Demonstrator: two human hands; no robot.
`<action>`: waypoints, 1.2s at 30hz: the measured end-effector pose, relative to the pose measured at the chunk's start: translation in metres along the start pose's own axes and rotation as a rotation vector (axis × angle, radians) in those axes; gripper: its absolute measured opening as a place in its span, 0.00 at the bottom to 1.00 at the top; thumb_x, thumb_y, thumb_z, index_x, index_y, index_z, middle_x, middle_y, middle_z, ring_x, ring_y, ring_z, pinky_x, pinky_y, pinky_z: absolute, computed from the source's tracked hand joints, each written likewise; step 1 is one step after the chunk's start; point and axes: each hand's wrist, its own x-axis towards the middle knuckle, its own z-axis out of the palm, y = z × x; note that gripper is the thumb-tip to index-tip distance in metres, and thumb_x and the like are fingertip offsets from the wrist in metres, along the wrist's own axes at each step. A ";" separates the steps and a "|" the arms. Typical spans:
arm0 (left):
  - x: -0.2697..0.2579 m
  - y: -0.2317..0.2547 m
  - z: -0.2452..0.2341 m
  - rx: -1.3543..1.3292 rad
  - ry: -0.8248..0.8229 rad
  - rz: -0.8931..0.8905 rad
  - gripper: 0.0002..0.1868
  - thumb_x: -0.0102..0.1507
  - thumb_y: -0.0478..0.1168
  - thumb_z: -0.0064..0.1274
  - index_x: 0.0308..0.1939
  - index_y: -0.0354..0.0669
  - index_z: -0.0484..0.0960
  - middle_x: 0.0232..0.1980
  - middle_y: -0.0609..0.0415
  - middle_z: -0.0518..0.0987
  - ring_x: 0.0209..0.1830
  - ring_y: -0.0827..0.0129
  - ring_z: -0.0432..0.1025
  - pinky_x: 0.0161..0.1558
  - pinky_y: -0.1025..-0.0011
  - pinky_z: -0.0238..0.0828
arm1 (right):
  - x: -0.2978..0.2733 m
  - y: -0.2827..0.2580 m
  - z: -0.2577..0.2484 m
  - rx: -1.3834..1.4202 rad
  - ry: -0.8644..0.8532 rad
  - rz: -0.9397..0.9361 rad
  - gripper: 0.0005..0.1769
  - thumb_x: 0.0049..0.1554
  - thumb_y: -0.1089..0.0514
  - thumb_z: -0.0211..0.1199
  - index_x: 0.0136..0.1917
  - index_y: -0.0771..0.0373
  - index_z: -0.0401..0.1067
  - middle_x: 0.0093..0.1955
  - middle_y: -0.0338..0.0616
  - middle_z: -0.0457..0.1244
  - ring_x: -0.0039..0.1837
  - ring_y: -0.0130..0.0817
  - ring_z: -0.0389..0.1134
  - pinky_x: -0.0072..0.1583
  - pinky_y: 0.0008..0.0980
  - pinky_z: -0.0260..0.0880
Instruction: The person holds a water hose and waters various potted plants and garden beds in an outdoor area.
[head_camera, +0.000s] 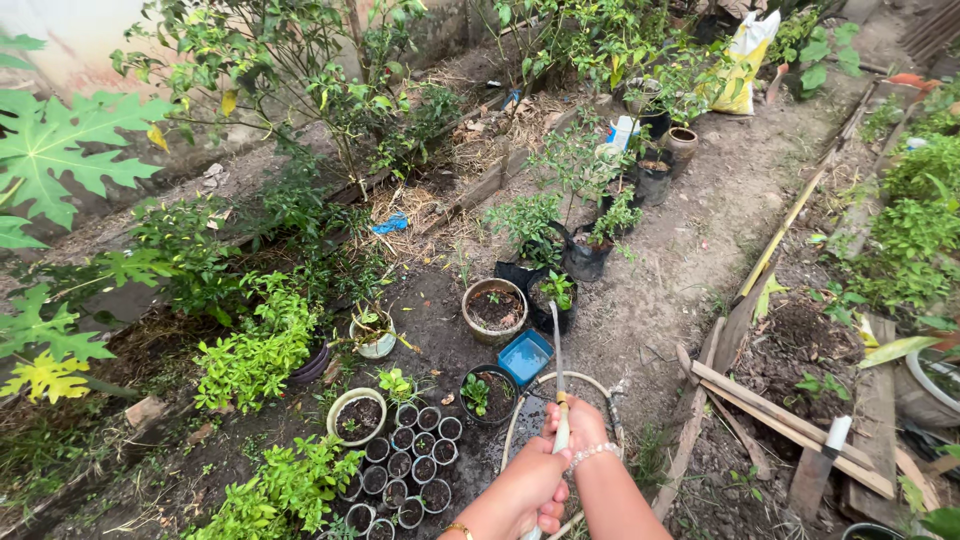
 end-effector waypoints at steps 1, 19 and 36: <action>-0.001 0.001 -0.001 -0.001 0.002 0.001 0.06 0.74 0.47 0.40 0.53 0.57 0.65 0.27 0.58 0.65 0.14 0.78 0.52 0.16 0.75 0.47 | 0.001 0.001 0.003 0.012 0.005 0.012 0.10 0.69 0.51 0.41 0.49 0.58 0.54 0.27 0.39 0.55 0.25 0.26 0.50 0.27 0.26 0.51; -0.022 0.016 0.003 0.002 0.104 0.107 0.15 0.73 0.48 0.40 0.62 0.53 0.63 0.26 0.56 0.65 0.14 0.76 0.52 0.15 0.73 0.46 | -0.004 -0.011 0.042 -0.030 -0.133 0.004 0.12 0.69 0.49 0.42 0.47 0.57 0.56 0.28 0.38 0.55 0.26 0.25 0.51 0.27 0.24 0.53; -0.014 0.014 -0.005 -0.022 0.102 0.100 0.14 0.72 0.46 0.42 0.60 0.52 0.63 0.26 0.55 0.64 0.13 0.76 0.52 0.15 0.73 0.46 | 0.006 -0.004 0.041 -0.045 -0.092 0.005 0.13 0.69 0.49 0.42 0.48 0.59 0.57 0.28 0.38 0.55 0.26 0.25 0.51 0.27 0.24 0.53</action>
